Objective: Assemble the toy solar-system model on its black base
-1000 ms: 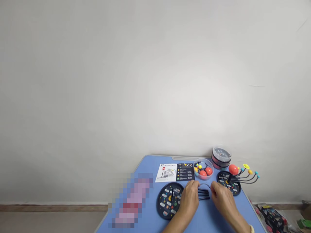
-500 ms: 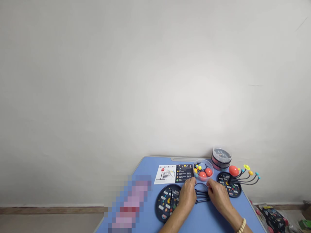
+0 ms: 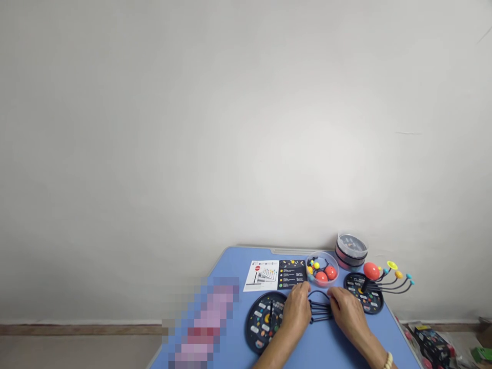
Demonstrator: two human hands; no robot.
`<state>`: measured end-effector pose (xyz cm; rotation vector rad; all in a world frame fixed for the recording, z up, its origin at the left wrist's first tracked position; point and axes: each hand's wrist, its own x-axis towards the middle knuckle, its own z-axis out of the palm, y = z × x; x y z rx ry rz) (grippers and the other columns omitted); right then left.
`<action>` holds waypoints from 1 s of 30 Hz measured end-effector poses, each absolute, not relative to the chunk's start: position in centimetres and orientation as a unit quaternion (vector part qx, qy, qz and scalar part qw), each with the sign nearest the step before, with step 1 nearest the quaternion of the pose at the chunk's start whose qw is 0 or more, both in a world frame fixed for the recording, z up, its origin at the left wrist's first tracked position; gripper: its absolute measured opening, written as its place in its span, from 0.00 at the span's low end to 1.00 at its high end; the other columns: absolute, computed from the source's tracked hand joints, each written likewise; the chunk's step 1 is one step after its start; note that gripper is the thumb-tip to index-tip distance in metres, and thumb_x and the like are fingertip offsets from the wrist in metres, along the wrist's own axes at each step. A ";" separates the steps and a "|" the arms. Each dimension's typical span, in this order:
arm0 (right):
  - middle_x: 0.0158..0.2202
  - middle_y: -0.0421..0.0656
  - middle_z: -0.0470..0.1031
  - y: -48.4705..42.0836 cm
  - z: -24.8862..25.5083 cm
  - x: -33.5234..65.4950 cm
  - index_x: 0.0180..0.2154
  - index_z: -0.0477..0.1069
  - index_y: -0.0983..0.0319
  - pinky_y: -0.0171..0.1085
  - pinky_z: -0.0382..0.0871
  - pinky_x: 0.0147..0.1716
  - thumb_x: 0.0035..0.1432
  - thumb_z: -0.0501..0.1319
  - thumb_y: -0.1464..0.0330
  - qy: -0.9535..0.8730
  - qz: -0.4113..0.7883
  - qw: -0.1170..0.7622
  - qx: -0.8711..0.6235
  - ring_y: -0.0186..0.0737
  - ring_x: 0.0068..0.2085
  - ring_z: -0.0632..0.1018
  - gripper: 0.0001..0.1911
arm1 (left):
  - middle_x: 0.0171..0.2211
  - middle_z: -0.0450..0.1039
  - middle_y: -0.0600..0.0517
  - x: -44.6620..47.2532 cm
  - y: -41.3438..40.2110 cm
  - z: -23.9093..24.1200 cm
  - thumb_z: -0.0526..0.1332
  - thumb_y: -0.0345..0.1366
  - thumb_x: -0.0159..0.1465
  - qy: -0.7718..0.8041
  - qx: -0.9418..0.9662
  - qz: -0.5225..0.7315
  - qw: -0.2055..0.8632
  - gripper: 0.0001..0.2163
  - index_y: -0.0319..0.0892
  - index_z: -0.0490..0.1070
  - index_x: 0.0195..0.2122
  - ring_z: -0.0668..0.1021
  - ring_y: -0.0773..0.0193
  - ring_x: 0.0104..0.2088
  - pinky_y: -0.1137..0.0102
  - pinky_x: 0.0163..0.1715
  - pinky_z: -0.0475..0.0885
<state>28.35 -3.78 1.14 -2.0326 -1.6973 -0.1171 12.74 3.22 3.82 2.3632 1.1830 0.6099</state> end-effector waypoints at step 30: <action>0.35 0.46 0.80 -3.9 2.2 28.1 0.36 0.77 0.62 0.32 0.59 0.30 0.56 0.54 0.82 -0.587 -0.013 0.128 -0.799 0.42 0.38 0.80 0.16 | 0.32 0.75 0.49 9.1 -0.4 -0.9 0.53 0.22 0.63 0.295 0.885 0.341 0.118 0.12 0.43 0.72 0.33 0.77 0.58 0.35 0.67 0.35 0.71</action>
